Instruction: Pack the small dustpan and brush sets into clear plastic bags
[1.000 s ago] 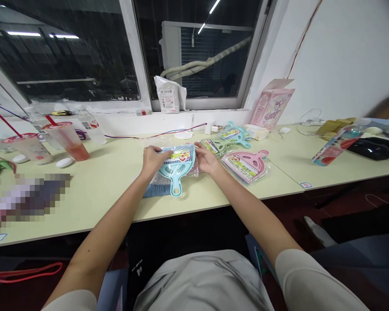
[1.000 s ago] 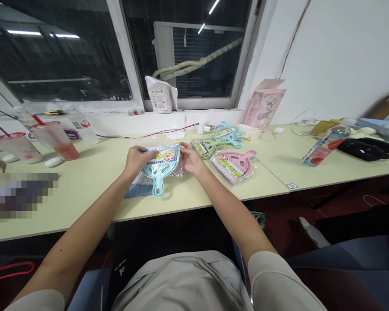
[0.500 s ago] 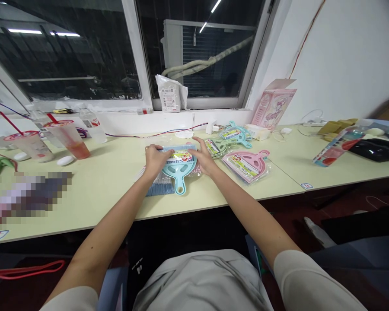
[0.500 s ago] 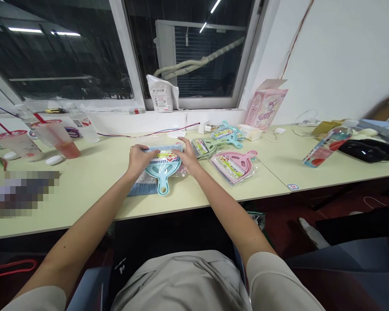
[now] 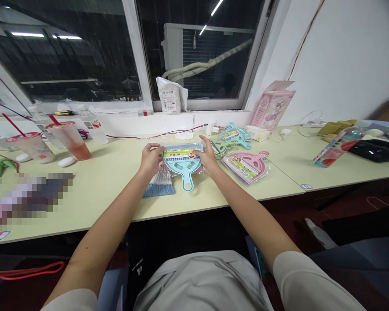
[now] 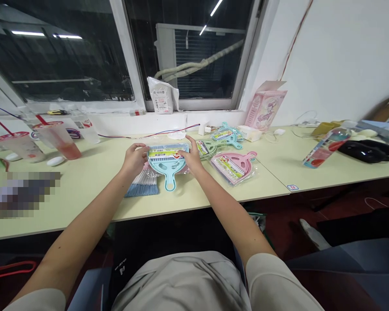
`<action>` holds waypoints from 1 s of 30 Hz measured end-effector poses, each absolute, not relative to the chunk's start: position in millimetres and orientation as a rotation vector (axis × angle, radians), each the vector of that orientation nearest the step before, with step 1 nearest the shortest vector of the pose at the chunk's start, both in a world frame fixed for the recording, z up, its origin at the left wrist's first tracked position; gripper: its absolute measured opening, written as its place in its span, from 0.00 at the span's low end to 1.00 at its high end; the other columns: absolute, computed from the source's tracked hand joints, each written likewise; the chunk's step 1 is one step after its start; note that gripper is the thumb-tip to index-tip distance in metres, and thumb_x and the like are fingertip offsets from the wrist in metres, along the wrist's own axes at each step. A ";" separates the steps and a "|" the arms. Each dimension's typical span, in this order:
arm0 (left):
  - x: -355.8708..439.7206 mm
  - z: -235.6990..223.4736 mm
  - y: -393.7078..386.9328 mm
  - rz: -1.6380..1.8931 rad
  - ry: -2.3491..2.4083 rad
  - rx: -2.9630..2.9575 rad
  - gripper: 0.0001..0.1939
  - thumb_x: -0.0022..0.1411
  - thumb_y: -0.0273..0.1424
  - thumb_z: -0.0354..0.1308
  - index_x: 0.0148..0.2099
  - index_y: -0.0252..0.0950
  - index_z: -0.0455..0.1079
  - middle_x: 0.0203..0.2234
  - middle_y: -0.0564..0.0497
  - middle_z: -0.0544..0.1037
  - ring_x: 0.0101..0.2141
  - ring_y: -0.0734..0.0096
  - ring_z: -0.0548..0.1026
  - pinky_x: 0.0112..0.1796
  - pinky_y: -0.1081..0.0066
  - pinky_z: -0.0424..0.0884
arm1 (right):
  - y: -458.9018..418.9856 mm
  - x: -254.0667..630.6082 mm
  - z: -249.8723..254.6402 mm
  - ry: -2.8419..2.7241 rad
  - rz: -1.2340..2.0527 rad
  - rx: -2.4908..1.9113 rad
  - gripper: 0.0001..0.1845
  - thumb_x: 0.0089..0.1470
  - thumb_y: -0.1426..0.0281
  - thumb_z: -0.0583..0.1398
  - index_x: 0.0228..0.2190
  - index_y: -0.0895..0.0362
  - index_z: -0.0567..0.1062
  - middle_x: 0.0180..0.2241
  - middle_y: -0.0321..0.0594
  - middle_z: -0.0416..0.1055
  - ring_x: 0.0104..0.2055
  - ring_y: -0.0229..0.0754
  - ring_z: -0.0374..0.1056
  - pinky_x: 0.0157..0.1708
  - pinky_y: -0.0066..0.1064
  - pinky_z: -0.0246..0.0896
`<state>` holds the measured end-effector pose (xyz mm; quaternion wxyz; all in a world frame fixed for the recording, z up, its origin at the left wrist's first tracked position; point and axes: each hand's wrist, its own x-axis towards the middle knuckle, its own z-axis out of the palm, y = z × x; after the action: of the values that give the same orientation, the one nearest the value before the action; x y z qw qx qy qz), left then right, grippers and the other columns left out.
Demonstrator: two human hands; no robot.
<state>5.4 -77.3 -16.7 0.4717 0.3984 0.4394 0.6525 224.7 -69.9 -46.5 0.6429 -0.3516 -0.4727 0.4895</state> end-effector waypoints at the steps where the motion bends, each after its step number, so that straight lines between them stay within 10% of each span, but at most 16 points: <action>1: 4.6 -16.3 -77.8 1.570 1.027 0.940 0.19 0.47 0.27 0.67 0.40 0.40 0.64 0.28 0.53 0.74 0.23 0.71 0.71 0.26 0.70 0.65 | -69.4 225.3 -46.9 -1.077 1.105 -0.799 0.46 0.42 0.72 0.69 0.62 0.43 0.66 0.40 0.33 0.76 0.39 0.44 0.74 0.41 0.36 0.74; 19: -2.9 -19.1 -68.9 1.374 0.639 0.866 0.09 0.58 0.20 0.67 0.39 0.35 0.73 0.33 0.50 0.78 0.34 0.73 0.77 0.43 0.72 0.76 | -63.4 224.7 -54.1 -1.032 1.177 -0.768 0.48 0.41 0.72 0.68 0.63 0.40 0.64 0.52 0.36 0.73 0.36 0.41 0.74 0.33 0.34 0.75; 30: -4.8 -13.8 -84.0 1.260 0.585 0.977 0.32 0.52 0.26 0.73 0.58 0.47 0.74 0.42 0.52 0.81 0.41 0.65 0.81 0.44 0.64 0.78 | -66.1 226.8 -49.9 -1.033 1.263 -0.784 0.44 0.42 0.71 0.69 0.61 0.43 0.67 0.48 0.35 0.75 0.31 0.37 0.73 0.30 0.32 0.75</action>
<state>-4.8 -84.0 -13.8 0.6606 0.4317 0.2585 0.5572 226.8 -66.1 -49.9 0.6175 -0.3406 -0.4489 0.5488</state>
